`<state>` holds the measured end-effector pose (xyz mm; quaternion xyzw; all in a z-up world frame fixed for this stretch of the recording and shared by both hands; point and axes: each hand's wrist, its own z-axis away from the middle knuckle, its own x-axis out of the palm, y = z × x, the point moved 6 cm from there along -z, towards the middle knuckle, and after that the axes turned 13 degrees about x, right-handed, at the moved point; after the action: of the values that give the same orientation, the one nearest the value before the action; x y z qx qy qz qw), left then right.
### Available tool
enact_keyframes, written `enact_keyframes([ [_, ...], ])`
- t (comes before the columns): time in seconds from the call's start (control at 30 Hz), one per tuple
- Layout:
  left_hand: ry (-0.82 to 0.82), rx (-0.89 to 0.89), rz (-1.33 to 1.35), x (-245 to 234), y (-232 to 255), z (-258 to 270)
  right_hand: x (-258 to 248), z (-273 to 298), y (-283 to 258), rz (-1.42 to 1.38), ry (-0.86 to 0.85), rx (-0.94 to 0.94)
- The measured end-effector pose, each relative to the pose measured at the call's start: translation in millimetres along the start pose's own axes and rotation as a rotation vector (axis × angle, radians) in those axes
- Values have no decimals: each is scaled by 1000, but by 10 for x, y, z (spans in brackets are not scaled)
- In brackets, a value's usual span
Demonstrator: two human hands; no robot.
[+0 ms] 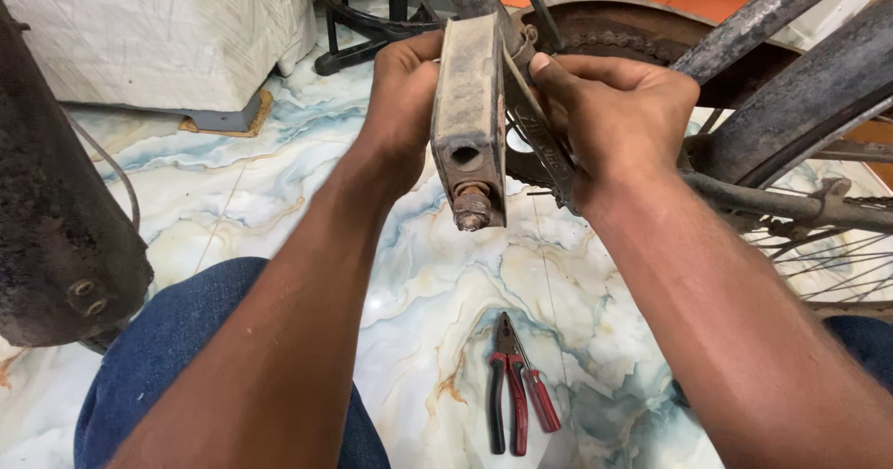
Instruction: The person uses a screwdriver and pliers to adjust and tighten components on the bicycle chain guard and pedal crank. They manipulate the chain guard and pedal arm, using tools to secure fasteners and ensure proper alignment.
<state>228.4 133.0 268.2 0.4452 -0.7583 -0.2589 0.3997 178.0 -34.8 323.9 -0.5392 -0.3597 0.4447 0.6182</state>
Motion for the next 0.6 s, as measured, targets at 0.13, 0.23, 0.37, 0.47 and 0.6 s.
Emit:
enact_keyframes([
  [0.13, 3, -58, 30, -8, -61, 0, 23, 59, -4, 16, -33, -41],
  [0.23, -28, -31, -27, -24, -34, -9, 46, 64, -21, 58, -19, -16],
  [0.37, -37, -16, -57, 13, -2, 8, 51, 82, -69, 147, -66, -42],
  [0.47, -32, -37, -62, 38, -5, 12, -4, 108, -99, 166, -8, -142],
  [0.6, -10, -60, -14, 49, -32, -6, -16, 44, -13, -118, -24, -49],
])
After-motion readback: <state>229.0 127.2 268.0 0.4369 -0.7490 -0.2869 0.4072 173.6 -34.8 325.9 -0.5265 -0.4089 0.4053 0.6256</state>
